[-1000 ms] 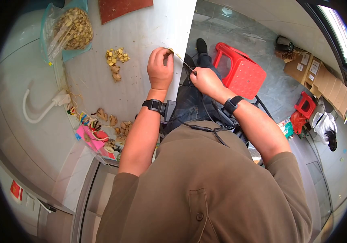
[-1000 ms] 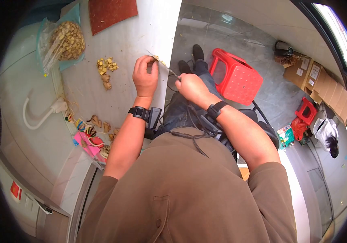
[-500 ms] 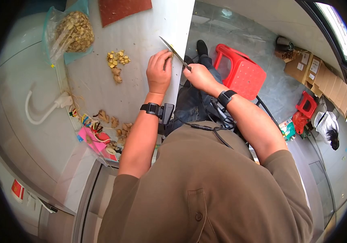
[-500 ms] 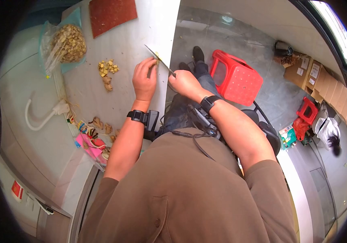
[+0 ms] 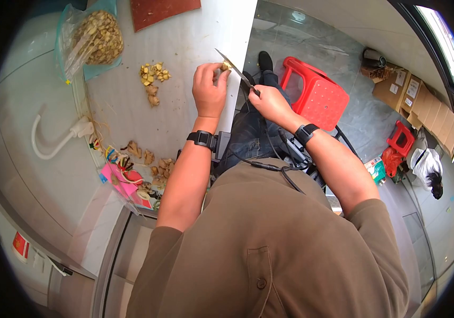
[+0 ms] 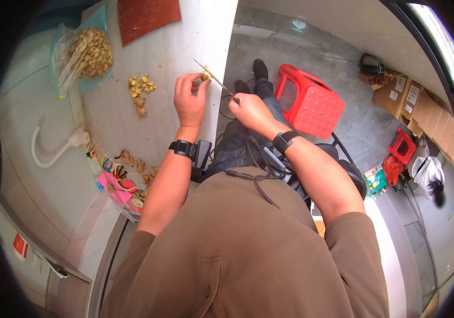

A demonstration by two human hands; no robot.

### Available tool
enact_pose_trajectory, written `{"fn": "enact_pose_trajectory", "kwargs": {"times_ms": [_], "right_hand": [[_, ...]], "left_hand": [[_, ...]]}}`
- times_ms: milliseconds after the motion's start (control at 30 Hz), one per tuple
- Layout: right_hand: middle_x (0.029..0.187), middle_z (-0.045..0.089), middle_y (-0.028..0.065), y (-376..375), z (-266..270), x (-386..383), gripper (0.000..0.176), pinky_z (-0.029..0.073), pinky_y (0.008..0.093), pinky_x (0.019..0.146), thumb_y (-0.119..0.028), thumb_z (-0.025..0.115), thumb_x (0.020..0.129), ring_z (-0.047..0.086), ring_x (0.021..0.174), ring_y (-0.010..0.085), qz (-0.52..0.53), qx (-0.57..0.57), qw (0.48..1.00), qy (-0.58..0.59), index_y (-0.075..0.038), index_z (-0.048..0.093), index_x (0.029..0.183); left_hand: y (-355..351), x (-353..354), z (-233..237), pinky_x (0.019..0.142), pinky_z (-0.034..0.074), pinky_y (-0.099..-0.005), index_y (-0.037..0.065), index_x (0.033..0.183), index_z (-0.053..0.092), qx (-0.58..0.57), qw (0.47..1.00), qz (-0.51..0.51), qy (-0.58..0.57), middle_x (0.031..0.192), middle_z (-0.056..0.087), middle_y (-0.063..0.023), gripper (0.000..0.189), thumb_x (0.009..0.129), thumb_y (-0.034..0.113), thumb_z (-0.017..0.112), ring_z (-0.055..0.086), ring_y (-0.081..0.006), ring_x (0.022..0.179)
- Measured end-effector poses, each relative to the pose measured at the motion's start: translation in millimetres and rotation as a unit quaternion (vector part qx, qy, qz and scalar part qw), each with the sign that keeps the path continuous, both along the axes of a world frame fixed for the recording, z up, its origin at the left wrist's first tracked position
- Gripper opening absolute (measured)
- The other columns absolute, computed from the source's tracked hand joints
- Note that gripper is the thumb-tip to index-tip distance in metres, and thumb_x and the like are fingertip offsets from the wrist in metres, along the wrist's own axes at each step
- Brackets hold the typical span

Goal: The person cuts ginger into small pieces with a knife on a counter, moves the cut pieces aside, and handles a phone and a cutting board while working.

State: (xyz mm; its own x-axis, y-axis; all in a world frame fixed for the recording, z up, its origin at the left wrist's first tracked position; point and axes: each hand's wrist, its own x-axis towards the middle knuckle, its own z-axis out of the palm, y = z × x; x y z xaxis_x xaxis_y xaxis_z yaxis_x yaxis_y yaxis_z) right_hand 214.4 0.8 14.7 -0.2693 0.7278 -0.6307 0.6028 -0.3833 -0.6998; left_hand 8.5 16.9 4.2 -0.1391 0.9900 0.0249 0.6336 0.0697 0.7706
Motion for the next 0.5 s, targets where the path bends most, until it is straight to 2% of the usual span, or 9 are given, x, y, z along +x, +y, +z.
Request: {"fn": "enact_pose_trajectory", "kwargs": {"times_ms": [67,133,267,333,500], "right_hand": [[0.098,0.073,0.0327,-0.8,0.5,0.0,0.036,0.057,0.0557,0.088,-0.028,0.058,0.103,0.072,0.095,0.052,-0.004,0.008,1.0,-0.002,0.005,0.072,0.102],[0.098,0.073,0.0326,-1.1,-0.3,0.9,0.036,0.057,0.0554,0.088,-0.029,0.058,0.103,0.072,0.095,0.0519,-0.008,0.016,1.0,-0.004,0.005,0.072,0.102],[0.096,0.073,0.0323,0.7,-0.4,3.3,0.036,0.057,0.0553,0.088,-0.029,0.059,0.104,0.072,0.095,0.0522,-0.013,0.016,1.0,-0.003,0.004,0.073,0.102],[0.096,0.073,0.0324,0.2,-1.6,3.4,0.036,0.057,0.0553,0.088,-0.029,0.059,0.104,0.072,0.095,0.0522,-0.012,0.012,1.0,-0.002,0.004,0.073,0.102],[0.099,0.073,0.0326,-2.6,-3.0,3.0,0.036,0.057,0.0553,0.089,-0.029,0.06,0.104,0.072,0.097,0.0522,-0.007,0.023,1.0,-0.011,0.004,0.073,0.102]], "left_hand": [[0.8,0.4,-3.5,0.082,0.062,-0.0355,0.005,0.117,0.077,0.003,1.0,-0.008,0.013,0.117,0.073,-0.009,0.021,0.097,0.004,0.082,0.075,-0.0235,0.096],[3.3,1.2,-0.7,0.087,0.061,-0.0413,0.006,0.116,0.077,0.021,1.0,-0.017,-0.003,0.113,0.074,-0.0102,0.02,0.096,0.005,0.081,0.073,-0.0305,0.102],[-0.4,-3.6,-4.6,0.087,0.063,-0.0398,0.006,0.117,0.077,0.055,0.997,-0.046,0.022,0.118,0.074,-0.01,0.02,0.097,0.004,0.08,0.074,-0.0293,0.103],[-0.5,-1.3,6.3,0.086,0.064,-0.0377,0.005,0.118,0.077,0.014,1.0,-0.02,-0.019,0.123,0.073,-0.0097,0.021,0.098,0.004,0.08,0.074,-0.0279,0.103],[2.7,0.1,9.3,0.084,0.063,-0.0354,0.004,0.118,0.077,0.002,1.0,-0.019,-0.025,0.124,0.072,-0.0092,0.021,0.098,0.004,0.081,0.075,-0.0249,0.096]]}}
